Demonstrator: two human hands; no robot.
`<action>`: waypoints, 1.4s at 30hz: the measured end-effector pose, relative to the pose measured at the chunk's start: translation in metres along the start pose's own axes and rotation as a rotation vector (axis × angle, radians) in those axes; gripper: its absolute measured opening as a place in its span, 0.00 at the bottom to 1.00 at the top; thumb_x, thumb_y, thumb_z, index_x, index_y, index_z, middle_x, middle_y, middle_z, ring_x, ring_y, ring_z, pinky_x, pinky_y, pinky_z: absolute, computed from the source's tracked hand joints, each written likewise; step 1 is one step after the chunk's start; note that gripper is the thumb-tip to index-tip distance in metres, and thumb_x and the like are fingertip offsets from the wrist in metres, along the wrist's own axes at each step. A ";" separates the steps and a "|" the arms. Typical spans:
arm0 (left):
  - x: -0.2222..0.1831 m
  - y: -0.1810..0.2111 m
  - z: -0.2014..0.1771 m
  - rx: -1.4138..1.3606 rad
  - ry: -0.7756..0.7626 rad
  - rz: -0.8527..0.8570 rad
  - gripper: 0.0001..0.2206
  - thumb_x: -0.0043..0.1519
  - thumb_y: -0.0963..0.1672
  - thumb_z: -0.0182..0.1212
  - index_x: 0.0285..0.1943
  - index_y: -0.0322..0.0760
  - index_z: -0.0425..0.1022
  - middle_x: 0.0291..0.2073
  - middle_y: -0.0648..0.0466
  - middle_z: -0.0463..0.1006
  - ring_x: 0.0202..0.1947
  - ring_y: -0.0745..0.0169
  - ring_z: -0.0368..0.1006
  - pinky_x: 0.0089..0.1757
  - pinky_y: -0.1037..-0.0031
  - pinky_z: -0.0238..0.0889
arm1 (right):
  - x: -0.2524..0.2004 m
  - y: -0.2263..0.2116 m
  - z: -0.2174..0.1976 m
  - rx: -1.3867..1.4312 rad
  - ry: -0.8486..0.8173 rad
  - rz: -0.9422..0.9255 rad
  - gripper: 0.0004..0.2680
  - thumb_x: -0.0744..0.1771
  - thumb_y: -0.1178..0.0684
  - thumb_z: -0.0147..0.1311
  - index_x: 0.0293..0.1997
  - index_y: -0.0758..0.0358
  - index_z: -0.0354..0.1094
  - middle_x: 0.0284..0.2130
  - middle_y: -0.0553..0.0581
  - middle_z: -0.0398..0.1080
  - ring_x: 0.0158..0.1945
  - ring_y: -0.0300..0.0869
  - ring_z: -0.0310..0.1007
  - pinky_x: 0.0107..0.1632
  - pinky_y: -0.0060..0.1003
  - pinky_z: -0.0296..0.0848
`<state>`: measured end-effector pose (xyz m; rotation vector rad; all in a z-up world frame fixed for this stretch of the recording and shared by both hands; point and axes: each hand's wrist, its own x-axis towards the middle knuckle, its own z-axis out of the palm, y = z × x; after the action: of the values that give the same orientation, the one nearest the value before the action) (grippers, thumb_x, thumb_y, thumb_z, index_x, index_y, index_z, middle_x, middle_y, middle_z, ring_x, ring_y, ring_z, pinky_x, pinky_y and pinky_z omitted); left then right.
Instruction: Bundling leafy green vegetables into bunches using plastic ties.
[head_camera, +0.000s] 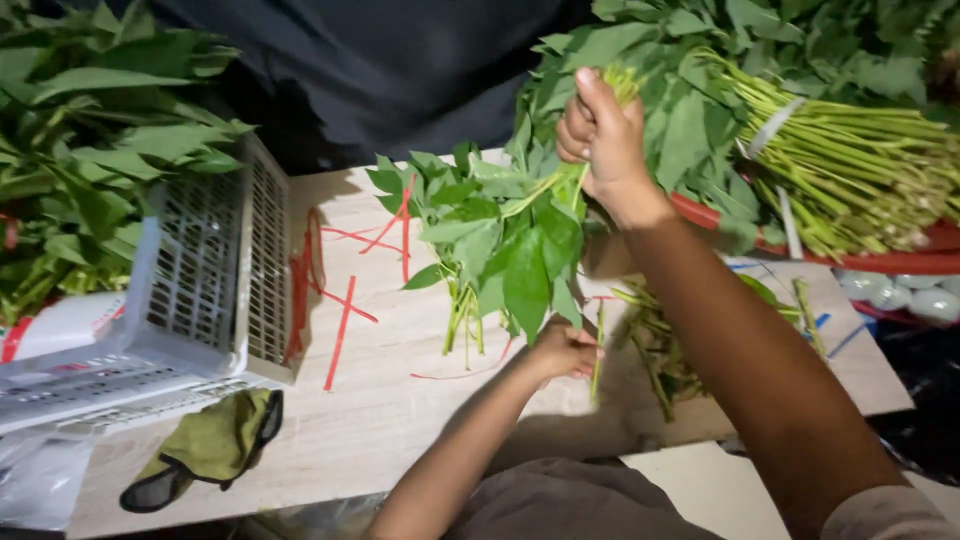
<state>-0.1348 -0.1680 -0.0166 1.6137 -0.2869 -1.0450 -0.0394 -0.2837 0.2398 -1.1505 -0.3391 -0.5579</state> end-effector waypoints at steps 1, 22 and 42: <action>0.006 0.000 0.007 -0.002 -0.005 0.000 0.11 0.57 0.45 0.71 0.44 0.35 0.79 0.31 0.47 0.82 0.29 0.64 0.79 0.35 0.76 0.78 | -0.002 -0.005 0.001 -0.005 0.002 0.001 0.18 0.71 0.46 0.48 0.21 0.49 0.44 0.11 0.45 0.40 0.12 0.32 0.37 0.17 0.30 0.35; 0.013 -0.011 0.112 0.242 0.062 0.097 0.13 0.67 0.44 0.45 0.57 0.43 0.72 0.43 0.51 0.80 0.39 0.53 0.76 0.51 0.64 0.65 | -0.082 -0.040 -0.040 -0.168 -0.010 0.090 0.13 0.72 0.53 0.47 0.26 0.50 0.55 0.13 0.42 0.50 0.12 0.33 0.48 0.16 0.28 0.49; -0.141 0.134 0.000 0.637 0.735 0.707 0.29 0.65 0.50 0.59 0.71 0.26 0.62 0.57 0.30 0.70 0.62 0.25 0.66 0.58 0.43 0.58 | -0.113 0.019 -0.004 -0.072 -0.132 0.201 0.17 0.73 0.38 0.39 0.28 0.54 0.49 0.47 0.58 0.68 0.56 0.41 0.66 0.62 0.39 0.70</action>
<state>-0.1714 -0.1188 0.1678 2.0963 -0.6598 0.2343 -0.1206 -0.2544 0.1652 -1.2773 -0.3139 -0.3207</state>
